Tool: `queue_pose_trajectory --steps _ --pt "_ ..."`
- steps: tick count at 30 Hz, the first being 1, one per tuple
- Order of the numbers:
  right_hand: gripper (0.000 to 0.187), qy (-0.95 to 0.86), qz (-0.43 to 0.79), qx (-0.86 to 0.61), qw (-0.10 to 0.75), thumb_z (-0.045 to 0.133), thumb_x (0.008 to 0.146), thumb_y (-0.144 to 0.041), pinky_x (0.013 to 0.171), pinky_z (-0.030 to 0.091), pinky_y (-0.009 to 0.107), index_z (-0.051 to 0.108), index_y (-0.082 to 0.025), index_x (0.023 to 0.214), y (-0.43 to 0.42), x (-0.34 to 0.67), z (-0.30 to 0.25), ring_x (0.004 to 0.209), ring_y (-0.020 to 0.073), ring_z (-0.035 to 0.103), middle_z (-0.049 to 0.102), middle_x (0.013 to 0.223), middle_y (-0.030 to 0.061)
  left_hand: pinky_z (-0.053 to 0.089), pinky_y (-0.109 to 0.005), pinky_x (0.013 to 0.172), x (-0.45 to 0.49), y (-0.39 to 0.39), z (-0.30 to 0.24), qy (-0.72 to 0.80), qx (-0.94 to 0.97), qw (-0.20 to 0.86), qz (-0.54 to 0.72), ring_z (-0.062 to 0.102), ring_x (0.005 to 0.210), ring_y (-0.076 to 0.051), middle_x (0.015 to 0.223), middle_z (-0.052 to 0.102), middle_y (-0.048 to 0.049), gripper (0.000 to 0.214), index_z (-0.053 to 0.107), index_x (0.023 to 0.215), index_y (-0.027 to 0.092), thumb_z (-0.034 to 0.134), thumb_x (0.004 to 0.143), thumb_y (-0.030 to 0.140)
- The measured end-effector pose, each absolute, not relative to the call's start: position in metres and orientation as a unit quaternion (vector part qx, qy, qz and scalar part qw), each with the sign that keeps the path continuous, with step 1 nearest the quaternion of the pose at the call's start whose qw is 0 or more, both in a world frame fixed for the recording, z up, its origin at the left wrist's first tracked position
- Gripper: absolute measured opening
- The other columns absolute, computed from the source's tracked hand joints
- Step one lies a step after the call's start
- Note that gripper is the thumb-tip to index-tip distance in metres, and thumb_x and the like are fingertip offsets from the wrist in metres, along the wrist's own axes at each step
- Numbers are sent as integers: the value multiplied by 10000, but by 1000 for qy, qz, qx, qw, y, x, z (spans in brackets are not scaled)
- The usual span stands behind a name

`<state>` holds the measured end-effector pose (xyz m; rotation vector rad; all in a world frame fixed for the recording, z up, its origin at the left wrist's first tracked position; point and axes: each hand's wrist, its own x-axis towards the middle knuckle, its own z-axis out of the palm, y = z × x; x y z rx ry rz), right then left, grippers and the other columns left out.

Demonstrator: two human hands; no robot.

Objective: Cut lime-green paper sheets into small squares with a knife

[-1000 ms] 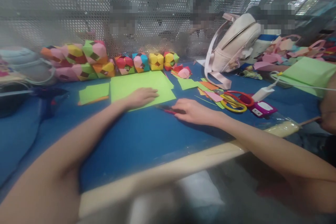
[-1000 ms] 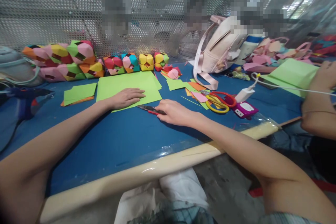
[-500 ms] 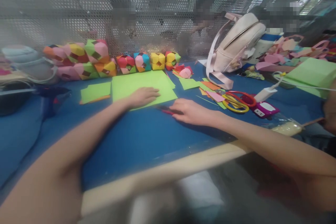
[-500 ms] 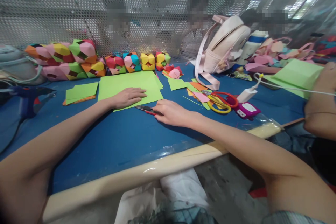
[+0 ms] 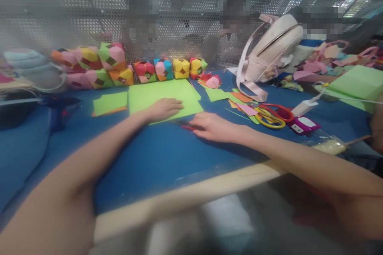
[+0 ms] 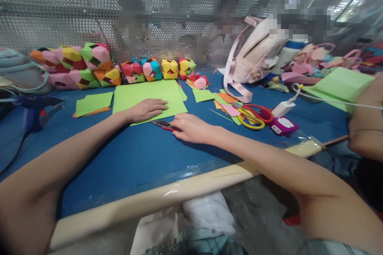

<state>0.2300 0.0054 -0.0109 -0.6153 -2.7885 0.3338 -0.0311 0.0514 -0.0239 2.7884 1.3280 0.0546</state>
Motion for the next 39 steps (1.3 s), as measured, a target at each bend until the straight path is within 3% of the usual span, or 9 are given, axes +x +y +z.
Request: queue_pose_trajectory --steps 17,39 --pt "234 -968 125 -179 123 563 909 -166 772 417 305 691 -171 1105 6 210 -10 841 185 549 641 900 70 270 -405 1183 -30 52 -25 433 901 32 27 383 1417 -232 1536 445 -39 591 528 1396 224 190 1000 503" --pt "185 -966 125 -188 126 566 914 -163 769 410 306 696 -140 1044 -2 199 -7 831 187 550 641 893 80 261 -400 1179 -29 51 -24 442 895 46 32 376 1422 -231 1528 458 -45 534 530 1373 226 250 989 471"
